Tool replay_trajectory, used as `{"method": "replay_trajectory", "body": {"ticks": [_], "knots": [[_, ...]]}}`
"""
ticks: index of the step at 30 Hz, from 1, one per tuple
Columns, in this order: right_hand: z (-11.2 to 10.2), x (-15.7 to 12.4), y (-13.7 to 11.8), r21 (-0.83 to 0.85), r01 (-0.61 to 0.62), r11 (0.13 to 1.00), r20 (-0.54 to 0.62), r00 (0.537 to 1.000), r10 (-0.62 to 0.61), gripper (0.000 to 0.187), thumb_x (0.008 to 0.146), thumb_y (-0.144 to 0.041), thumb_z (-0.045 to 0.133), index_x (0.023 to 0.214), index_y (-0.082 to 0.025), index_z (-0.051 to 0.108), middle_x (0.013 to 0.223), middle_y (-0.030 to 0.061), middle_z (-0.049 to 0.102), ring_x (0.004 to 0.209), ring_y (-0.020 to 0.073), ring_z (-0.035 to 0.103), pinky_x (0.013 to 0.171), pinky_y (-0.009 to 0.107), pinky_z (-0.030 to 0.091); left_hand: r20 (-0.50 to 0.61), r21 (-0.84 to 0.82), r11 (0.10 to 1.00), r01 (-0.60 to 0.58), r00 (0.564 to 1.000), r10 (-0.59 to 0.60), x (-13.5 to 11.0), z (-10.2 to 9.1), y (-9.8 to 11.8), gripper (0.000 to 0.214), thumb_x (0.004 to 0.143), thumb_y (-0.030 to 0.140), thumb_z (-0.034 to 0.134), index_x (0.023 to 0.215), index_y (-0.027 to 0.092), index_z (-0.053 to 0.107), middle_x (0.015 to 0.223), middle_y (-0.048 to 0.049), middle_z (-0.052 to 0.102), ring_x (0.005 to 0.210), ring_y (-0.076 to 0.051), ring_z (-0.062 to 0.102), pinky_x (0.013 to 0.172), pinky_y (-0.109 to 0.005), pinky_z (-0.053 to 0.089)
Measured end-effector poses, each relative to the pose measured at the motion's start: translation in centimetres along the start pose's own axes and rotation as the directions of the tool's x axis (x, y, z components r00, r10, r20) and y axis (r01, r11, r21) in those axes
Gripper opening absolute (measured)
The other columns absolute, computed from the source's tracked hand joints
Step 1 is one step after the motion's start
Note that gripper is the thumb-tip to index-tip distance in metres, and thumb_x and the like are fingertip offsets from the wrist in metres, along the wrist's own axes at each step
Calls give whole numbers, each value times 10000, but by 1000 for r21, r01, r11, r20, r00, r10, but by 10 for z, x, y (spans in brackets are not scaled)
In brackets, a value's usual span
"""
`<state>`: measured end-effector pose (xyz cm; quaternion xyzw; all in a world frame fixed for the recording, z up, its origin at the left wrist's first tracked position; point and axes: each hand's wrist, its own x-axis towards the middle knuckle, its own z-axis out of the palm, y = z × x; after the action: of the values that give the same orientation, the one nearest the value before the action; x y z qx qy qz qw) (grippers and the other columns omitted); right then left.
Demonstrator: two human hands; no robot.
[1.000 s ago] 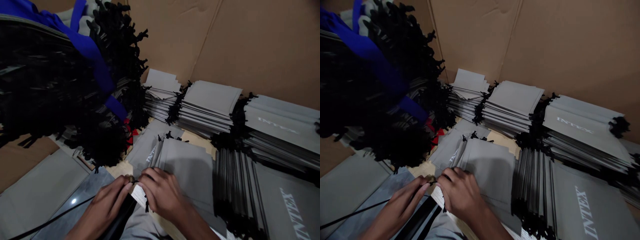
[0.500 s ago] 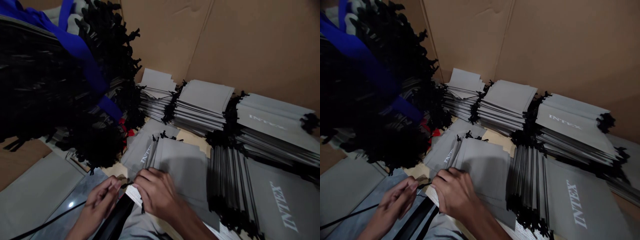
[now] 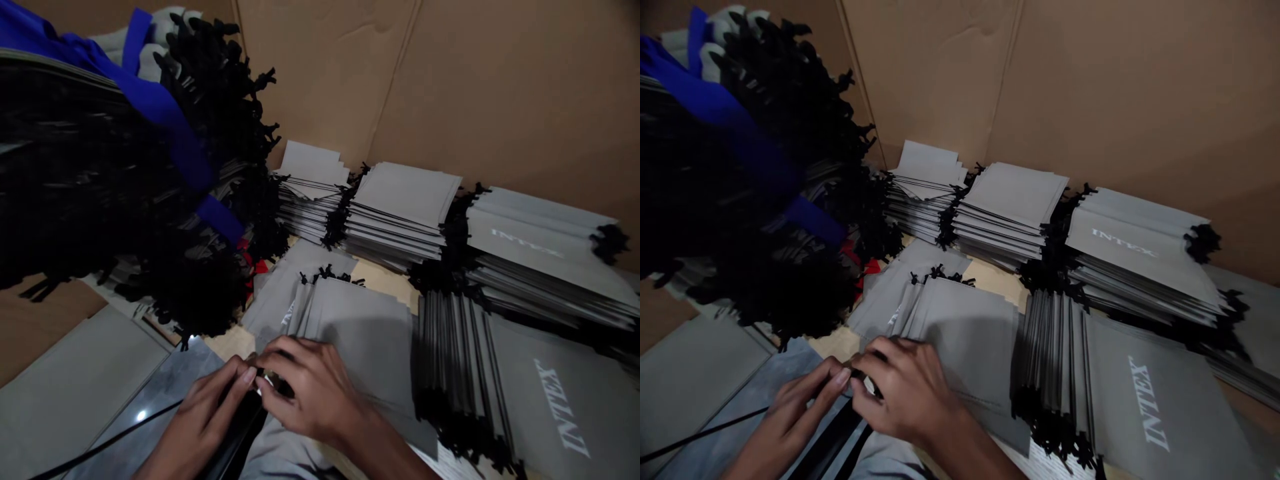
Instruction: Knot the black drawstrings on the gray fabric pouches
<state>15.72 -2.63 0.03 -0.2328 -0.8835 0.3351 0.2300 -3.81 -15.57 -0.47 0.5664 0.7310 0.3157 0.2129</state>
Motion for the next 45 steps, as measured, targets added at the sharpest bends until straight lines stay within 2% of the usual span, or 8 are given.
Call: {"method": "replay_trajectory", "body": {"ticks": [8,15,21,30,35,38,42,45], "knots": [[-1,4,-7,29,-32,999,39,999,31,179,964,-242,683,1112,-314,754,1101,-66,804,933,170,796,801,274,534,40,-1,998,-71,997,71,0,1,-9,364,1069,578,595,911,303,773,811,-13,793,773,-234,767,718,-251,634],[10,2,-4,-32,-2,999,-85,996,-1,79,864,-272,686,938,-289,709,889,-67,758,734,157,718,633,301,384,57,-217,971,102,994,-92,3,17,15,451,1113,536,555,781,247,648,719,25,622,657,-167,600,636,-234,499],[16,3,-4,11,-2,1000,-128,992,3,53,865,-318,676,853,-266,682,814,-64,736,670,143,680,597,316,307,108,-492,822,287,957,-270,3,21,32,524,1036,650,646,735,231,562,713,48,446,647,-145,413,583,-226,394],[14,4,-5,85,-42,995,-118,992,52,32,819,-292,677,813,-260,678,779,-70,733,637,129,657,597,323,269,108,-551,797,247,968,-225,1,30,19,570,1033,674,633,708,229,487,684,63,372,604,-128,337,534,-201,368],[15,4,-5,76,-52,996,-110,992,61,29,811,-293,695,819,-266,687,788,-78,747,650,135,683,592,323,281,128,-599,746,290,955,-269,-1,30,21,587,1005,698,656,697,233,473,654,81,307,570,-120,240,480,-208,267],[10,3,-2,75,-69,995,-65,995,74,93,862,-327,727,949,-299,743,872,-91,790,738,158,744,634,307,353,107,-606,714,351,925,-364,-2,25,26,580,973,691,711,700,230,488,647,87,290,580,-119,213,489,-205,243],[-1,2,1,7,-62,998,58,996,61,249,972,-392,742,1216,-341,743,1100,-87,823,880,191,787,717,309,431,84,-622,672,402,887,-454,-2,18,28,582,883,710,802,690,226,541,656,75,344,592,-124,288,497,-189,311],[-7,3,2,-103,16,995,151,989,-1,149,1093,-388,641,1175,-322,746,1137,-72,812,847,175,765,673,315,397,82,-642,646,412,875,-477,-1,17,26,600,788,755,863,693,220,610,703,53,434,630,-131,381,530,-184,379]]}}
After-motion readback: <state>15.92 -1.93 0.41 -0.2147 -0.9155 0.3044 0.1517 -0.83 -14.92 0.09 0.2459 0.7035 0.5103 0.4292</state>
